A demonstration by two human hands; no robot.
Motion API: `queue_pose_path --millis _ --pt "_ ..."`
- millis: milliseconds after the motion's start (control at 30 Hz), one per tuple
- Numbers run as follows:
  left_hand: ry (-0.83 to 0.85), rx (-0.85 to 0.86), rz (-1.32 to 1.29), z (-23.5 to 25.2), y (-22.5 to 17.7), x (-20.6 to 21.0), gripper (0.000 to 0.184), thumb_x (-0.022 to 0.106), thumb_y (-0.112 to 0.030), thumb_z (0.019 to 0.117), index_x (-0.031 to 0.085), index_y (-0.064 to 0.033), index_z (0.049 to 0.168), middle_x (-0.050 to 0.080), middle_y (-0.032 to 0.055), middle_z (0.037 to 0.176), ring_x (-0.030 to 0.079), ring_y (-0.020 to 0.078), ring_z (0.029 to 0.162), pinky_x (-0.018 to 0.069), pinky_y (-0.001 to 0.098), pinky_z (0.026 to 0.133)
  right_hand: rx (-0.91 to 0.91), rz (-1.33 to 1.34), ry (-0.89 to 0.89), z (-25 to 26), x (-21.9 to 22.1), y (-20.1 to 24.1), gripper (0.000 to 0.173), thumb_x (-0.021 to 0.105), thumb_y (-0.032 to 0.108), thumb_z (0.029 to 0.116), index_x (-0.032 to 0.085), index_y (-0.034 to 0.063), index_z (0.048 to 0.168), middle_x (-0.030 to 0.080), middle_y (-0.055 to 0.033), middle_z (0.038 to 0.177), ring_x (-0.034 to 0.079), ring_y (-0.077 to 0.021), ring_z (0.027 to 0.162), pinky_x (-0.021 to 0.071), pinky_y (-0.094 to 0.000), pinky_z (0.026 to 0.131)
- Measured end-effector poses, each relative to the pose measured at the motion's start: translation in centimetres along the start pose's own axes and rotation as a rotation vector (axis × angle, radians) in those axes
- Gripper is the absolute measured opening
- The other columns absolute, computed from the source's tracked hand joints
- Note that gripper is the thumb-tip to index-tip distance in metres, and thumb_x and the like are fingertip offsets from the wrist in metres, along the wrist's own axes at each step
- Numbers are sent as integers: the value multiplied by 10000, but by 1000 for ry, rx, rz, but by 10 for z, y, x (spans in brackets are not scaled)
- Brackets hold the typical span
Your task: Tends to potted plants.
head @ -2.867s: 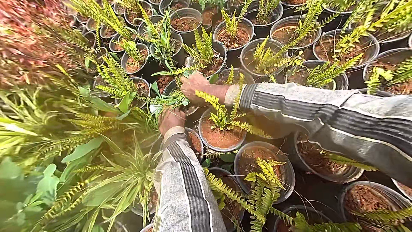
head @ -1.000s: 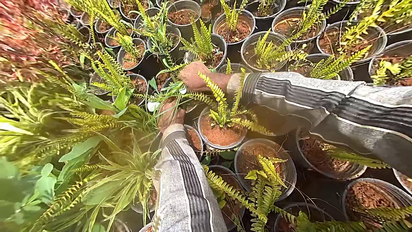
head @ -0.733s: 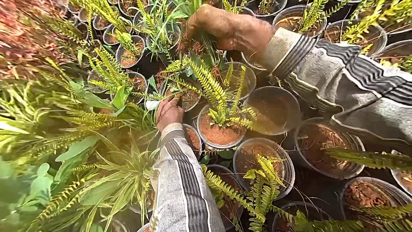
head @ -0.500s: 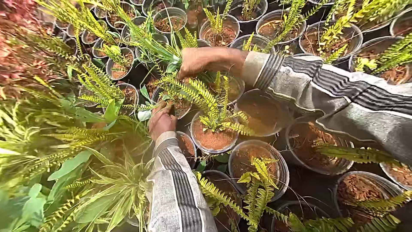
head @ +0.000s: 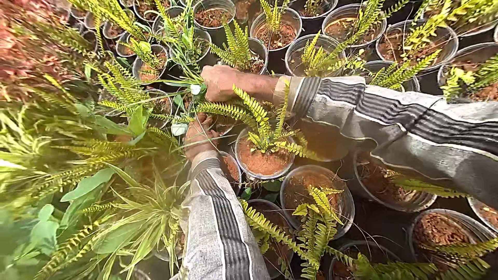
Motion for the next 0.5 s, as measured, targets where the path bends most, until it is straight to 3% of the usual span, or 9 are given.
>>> queue_pose_path --millis 67,167,233,367,500 --pt "20 -102 60 -7 -3 -3 352 565 -190 1012 670 -142 1344 593 114 1460 550 333 1360 421 554 1119 -1 -46 2 5 9 10 285 666 254 943 635 18 1098 654 -203 1073 653 -391 1038 513 -607 790" --pt "137 -257 101 -16 -12 -10 425 502 -293 1058 639 19 1313 585 228 1430 492 365 1408 338 528 1180 -70 -158 -36 14 34 13 297 697 240 954 673 -12 1108 685 -235 1084 658 -432 1072 502 -628 817" --pt "161 -311 93 -15 -14 -13 441 514 -324 1058 635 13 1315 568 244 1441 477 372 1418 333 547 1176 -69 -207 -44 17 45 13 266 660 207 983 675 -17 1126 693 -242 1088 662 -439 1077 501 -621 829" --pt "142 -319 112 -11 -10 -9 386 537 -336 1034 701 -34 1210 627 233 1358 556 395 1330 426 603 1075 -102 -244 -70 23 52 14 218 560 144 1017 680 -17 1103 695 -239 1079 670 -434 1058 507 -610 812" --pt "127 -307 91 -13 -13 -11 410 541 -310 1038 643 -18 1308 589 236 1416 529 381 1368 405 588 1102 -164 -214 -35 22 52 7 241 541 161 1038 666 -17 1143 687 -245 1133 653 -439 1118 490 -618 854"
Point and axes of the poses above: each hand's wrist, its own z-axis towards the middle knuckle, its own x-axis out of the palm, y = z × x, the point moved 4 cm from there along z, towards the middle knuckle
